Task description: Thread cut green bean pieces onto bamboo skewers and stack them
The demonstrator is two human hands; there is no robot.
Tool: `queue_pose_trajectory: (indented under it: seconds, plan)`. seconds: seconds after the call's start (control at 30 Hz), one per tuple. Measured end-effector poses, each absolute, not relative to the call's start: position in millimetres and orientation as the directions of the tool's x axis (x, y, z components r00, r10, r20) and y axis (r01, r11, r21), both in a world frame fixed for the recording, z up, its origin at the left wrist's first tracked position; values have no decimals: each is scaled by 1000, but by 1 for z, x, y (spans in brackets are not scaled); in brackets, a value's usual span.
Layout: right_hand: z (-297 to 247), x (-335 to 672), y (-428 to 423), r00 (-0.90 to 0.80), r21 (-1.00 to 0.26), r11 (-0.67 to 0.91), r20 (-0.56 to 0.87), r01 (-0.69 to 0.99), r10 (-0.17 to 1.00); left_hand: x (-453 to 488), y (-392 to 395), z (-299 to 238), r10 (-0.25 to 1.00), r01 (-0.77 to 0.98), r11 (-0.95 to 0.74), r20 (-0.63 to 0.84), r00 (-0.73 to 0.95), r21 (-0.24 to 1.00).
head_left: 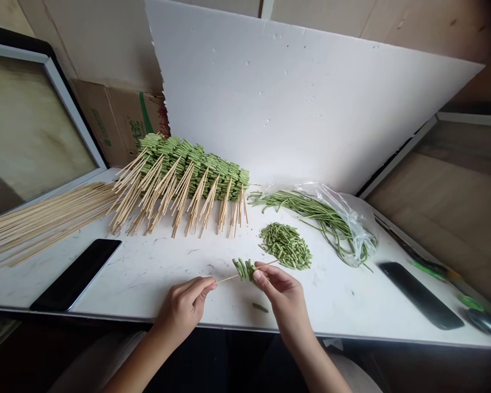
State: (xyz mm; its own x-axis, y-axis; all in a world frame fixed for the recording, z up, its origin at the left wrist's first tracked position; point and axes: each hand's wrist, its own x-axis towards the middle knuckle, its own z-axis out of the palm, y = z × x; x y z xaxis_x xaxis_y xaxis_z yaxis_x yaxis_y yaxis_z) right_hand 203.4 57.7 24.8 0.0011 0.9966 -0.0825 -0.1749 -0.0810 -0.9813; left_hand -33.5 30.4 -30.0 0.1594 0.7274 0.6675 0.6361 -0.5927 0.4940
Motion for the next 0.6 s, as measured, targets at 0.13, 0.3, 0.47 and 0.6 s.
queue_pose_trajectory:
  seconds: [0.13, 0.3, 0.47, 0.6]
  plan:
    - [22, 208, 60, -4, -983, -91, -92, -156, 996, -34, 31, -31, 746, 651, -554, 657, 111, 519]
    - [21, 214, 65, -64, -954, -93, -77, -286, 995, -34, 33, -32, 763, 666, -490, 646, 17, 563]
    - [25, 217, 72, -102, -877, -162, -130, -452, 986, -35, 33, -34, 760, 664, -502, 650, 33, 554]
    - [28, 221, 74, -69, -838, -217, -211, -500, 975, -35, 32, -33, 761, 661, -510, 647, 48, 551]
